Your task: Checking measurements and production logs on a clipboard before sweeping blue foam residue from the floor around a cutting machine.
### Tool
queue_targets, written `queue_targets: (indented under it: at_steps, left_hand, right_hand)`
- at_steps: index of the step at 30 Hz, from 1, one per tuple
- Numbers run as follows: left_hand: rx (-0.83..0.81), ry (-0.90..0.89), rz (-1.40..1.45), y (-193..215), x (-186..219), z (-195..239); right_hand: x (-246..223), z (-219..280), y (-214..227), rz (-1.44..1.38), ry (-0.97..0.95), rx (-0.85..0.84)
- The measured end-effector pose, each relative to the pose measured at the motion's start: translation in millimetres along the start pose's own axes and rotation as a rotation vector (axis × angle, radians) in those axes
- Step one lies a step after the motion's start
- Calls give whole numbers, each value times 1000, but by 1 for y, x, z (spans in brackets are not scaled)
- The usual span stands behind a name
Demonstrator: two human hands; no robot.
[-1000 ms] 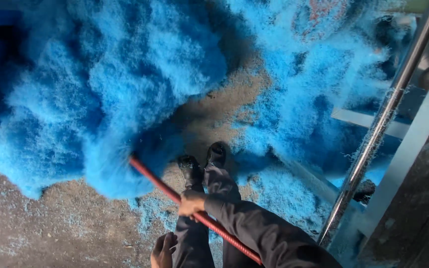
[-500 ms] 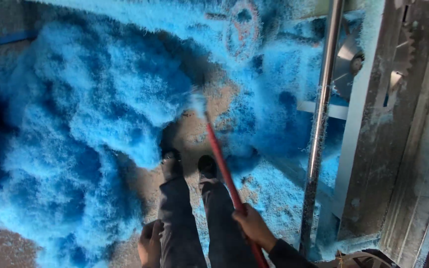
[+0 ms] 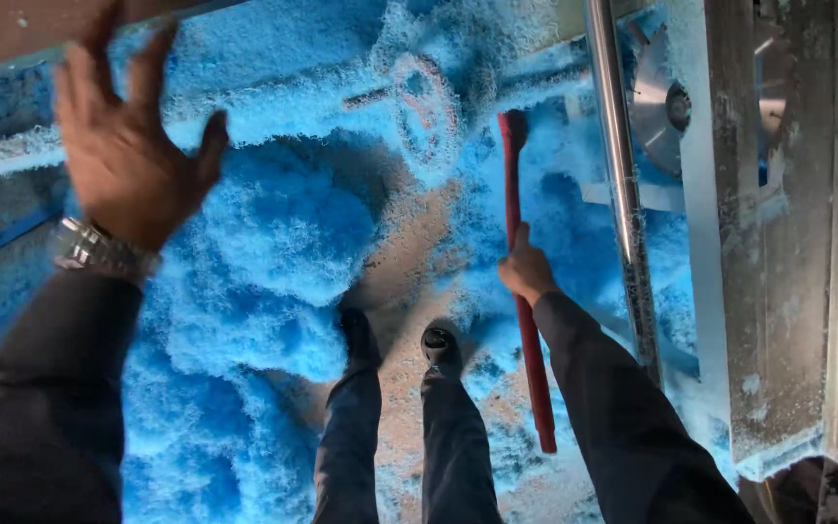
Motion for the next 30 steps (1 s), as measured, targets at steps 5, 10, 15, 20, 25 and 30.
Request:
queue_targets:
  at_steps: [5,10,15,20,25,30]
  left_hand:
    - [-275,83,43,-42,-81,-59]
    - [-333,78,-39,-44,-82,-57]
    - [-405,157,-65,-46,-79,-59]
    - [-406,94,-31,-33,-65,-71]
    - [-385,135,-139,-45,-82,-59]
    - [-405,173,21,-26,-60,-67]
  right_hand:
    - [-29,224,-15,-367,-72,-743]
    - [-10,350,-40,-1182,-337,-570]
    - [-73,344,66,-1389,-286,-271]
    - [-84,286,32,-1463,-216,-346]
    - [-34,248,-4,-1742,-233,-178]
    - [-48,238,45,-1587,-235,-142]
Point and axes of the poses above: each hand's wrist, its own z-axis away from the middle knuckle, its own y-axis out of the back of the hand, x = y × z, the point moved 5 cm from there along -z, towards the middle knuckle, and after that the axes turned 14 degrees about -x, right-handed, at the moved point
